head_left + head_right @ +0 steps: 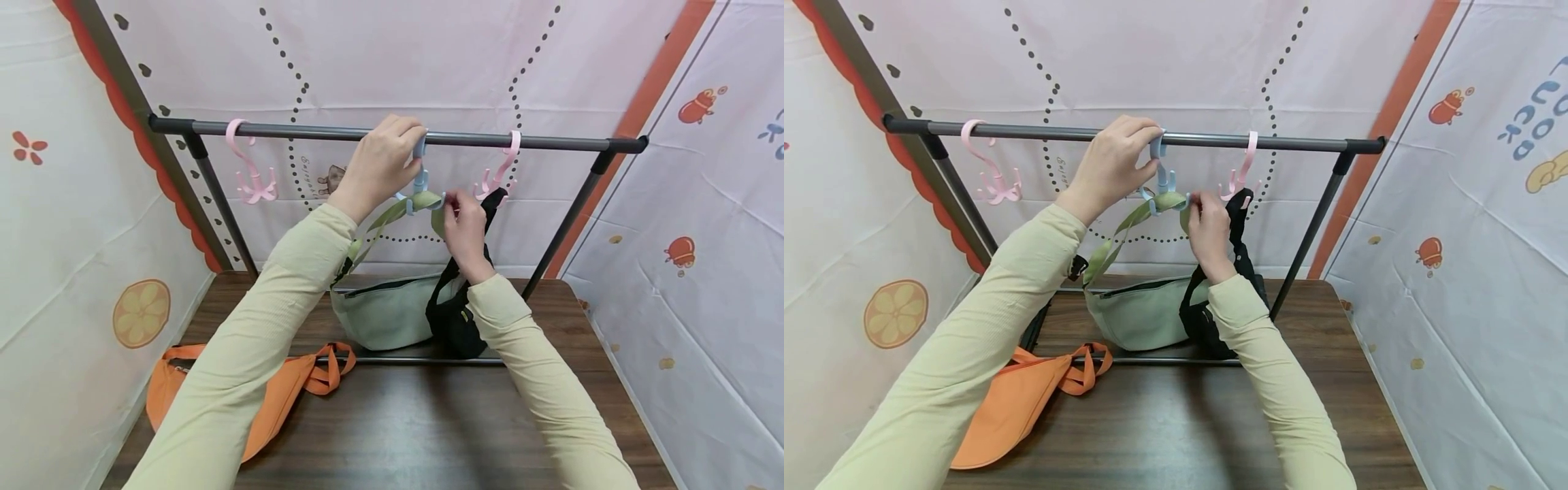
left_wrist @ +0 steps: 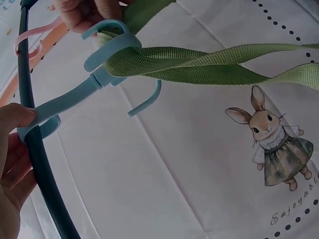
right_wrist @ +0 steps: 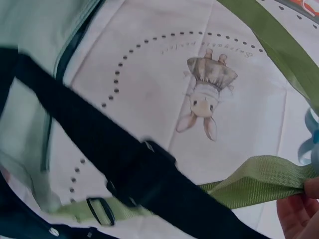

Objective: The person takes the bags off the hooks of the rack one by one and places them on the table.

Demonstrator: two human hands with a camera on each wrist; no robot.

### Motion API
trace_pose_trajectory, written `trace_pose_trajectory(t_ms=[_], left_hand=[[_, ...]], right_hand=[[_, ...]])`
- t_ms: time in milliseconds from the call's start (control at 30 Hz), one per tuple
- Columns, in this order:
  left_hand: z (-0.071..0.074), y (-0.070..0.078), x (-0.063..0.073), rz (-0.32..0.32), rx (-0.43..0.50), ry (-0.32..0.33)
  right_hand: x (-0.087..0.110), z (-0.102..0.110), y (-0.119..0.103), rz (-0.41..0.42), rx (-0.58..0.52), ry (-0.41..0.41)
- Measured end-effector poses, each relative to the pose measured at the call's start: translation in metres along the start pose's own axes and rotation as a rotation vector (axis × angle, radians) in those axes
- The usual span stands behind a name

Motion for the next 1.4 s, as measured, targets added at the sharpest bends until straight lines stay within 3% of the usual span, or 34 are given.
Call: trace_pose_trajectory(t_ms=[433, 733, 1167, 1400], left_hand=[[0.001, -0.001, 0.001, 0.016, 0.008, 0.012], [0.0, 0.0, 0.001, 0.009, 0.005, 0.017], [0.003, 0.0, 0.0, 0.008, 0.016, 0.018], [0.004, 0.0, 0.0, 0.01, 0.022, 0.012]], right_hand=[[-0.015, 0.022, -0.039, 0.221, 0.076, 0.025], [-0.022, 0.031, -0.059, 0.245, 0.094, 0.028], [-0.015, 0.043, -0.09, 0.357, 0.086, 0.119], [-0.011, 0.046, -0.105, 0.401, 0.097, 0.128]])
Point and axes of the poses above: each hand's wrist, its own x-axis away from the middle knuckle, its own z-axis out of the back of the hand, y = z × x, the point moved 9 cm from there along -x, towards the middle knuckle, and after that the axes turned 10 degrees about -z, right-handed, at the moved point
